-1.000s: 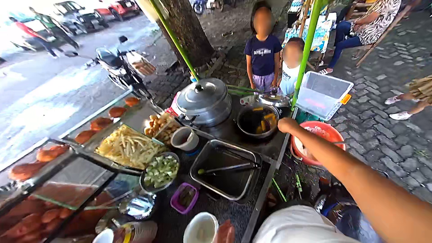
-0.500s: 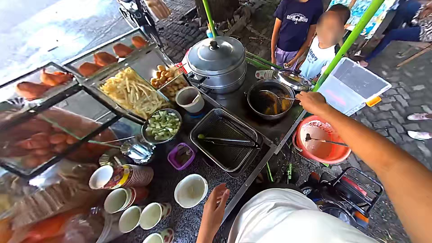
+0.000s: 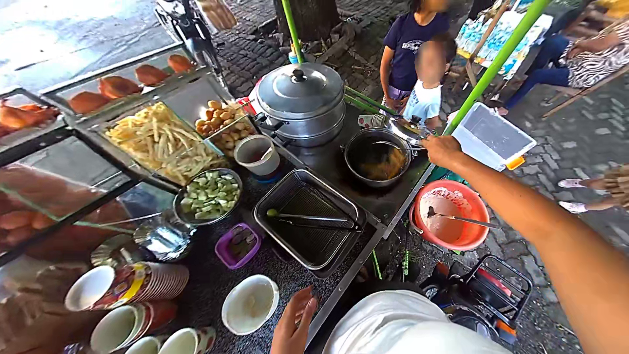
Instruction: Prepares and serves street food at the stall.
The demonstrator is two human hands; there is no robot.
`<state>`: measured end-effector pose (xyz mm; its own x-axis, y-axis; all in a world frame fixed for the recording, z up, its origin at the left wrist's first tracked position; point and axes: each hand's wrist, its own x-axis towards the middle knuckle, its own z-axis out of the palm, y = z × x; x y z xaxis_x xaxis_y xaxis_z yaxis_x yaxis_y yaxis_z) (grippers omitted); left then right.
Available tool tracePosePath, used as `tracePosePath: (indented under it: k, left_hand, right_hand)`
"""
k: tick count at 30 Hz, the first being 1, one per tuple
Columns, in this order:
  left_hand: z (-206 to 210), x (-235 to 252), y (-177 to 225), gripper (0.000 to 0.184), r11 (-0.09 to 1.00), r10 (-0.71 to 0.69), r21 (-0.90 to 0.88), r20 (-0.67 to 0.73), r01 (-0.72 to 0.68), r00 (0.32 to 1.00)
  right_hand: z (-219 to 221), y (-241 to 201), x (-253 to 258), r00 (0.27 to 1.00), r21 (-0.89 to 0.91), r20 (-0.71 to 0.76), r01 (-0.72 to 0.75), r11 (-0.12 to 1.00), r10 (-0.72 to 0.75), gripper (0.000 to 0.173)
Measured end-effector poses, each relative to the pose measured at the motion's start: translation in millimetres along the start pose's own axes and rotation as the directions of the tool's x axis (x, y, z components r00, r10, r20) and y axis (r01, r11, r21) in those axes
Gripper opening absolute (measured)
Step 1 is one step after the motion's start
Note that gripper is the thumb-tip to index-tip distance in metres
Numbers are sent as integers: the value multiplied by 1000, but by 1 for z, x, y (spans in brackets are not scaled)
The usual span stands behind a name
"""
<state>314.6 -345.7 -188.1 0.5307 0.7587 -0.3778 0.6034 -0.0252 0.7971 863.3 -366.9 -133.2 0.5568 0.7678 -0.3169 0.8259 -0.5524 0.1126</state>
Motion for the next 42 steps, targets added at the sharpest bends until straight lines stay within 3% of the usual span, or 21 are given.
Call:
tracePosePath:
  k: [6, 10, 12, 14, 16, 19, 20, 21, 24, 26, 28, 30, 31, 33, 34, 36, 39, 42]
  left_hand:
    - [-7, -4, -13, 51, 1000, -15, -7, 6, 15, 1000]
    - [-9, -5, -13, 49, 999, -46, -23, -11, 45, 999]
    - [-11, -5, -12, 49, 998, -53, -26, -11, 53, 999]
    - [-12, -6, -11, 50, 999, -37, -28, -20, 36, 999]
    - [-12, -7, -11, 49, 999, -23, -33, -27, 22, 999]
    - [-12, -13, -12, 49, 999, -11, -39, -33, 9, 999]
    - [-12, -15, -11, 48, 999, -6, -44, -42, 4, 999]
    - [-14, -18, -10, 48, 998, -10, -58, -50, 7, 999]
    - [-22, -33, -13, 47, 995, -25, -97, -87, 17, 996]
    - [-27, -44, -18, 47, 992, -40, -125, -119, 25, 992]
    - [-31, -56, -25, 46, 987, -68, -155, -149, 44, 987]
    - [-34, -66, -35, 46, 978, -114, -191, -163, 82, 980]
    - [-36, -72, -40, 47, 972, -139, -212, -166, 102, 976]
    - [-40, -81, -53, 48, 961, -180, -240, -165, 138, 970]
    - [-41, -87, -60, 49, 957, -198, -245, -162, 155, 967]
    - [-45, -100, -73, 50, 945, -251, -249, -142, 211, 957]
    - [-54, -123, -97, 48, 912, -361, -245, -94, 330, 928]
    - [-59, -149, -125, 44, 886, -436, -202, -64, 417, 898]
  right_hand:
    - [-9, 16, 2, 984, 98, 178, -40, 994, 22, 31]
    - [35, 18, 33, 958, 323, 287, -82, 943, -16, 34]
    - [52, 13, 49, 959, 322, 279, -46, 945, -49, 42]
    - [35, -10, 43, 987, 302, 142, 31, 953, -77, 59]
    - [11, -41, 35, 978, 269, -184, 150, 951, -102, 77]
    - [-16, -84, 42, 745, 54, -618, 357, 932, -250, 73]
    - [-23, -96, 45, 672, -1, -677, 406, 914, -299, 68]
    - [-32, -107, 47, 649, -8, -692, 432, 902, -317, 66]
    - [-51, -137, 48, 673, 102, -698, 430, 897, -243, 70]
    - [-51, -159, 49, 639, 119, -735, 451, 885, -227, 75]
    - [-45, -189, 41, 651, 187, -739, 442, 877, -171, 88]
    - [-30, -232, 11, 704, 254, -667, 522, 815, -243, 92]
    - [-16, -257, -13, 713, 265, -603, 602, 753, -358, 82]
    - [22, -303, -58, 644, 342, -449, 764, 547, -619, 49]
    - [42, -324, -79, 626, 430, -308, 763, 482, -716, 41]
    - [73, -355, -118, 577, 528, -66, 712, 462, -814, 44]
    - [88, -386, -163, 438, 593, 274, 624, 509, -856, 45]
    - [97, -400, -187, 318, 456, 535, 671, 584, -783, 44]
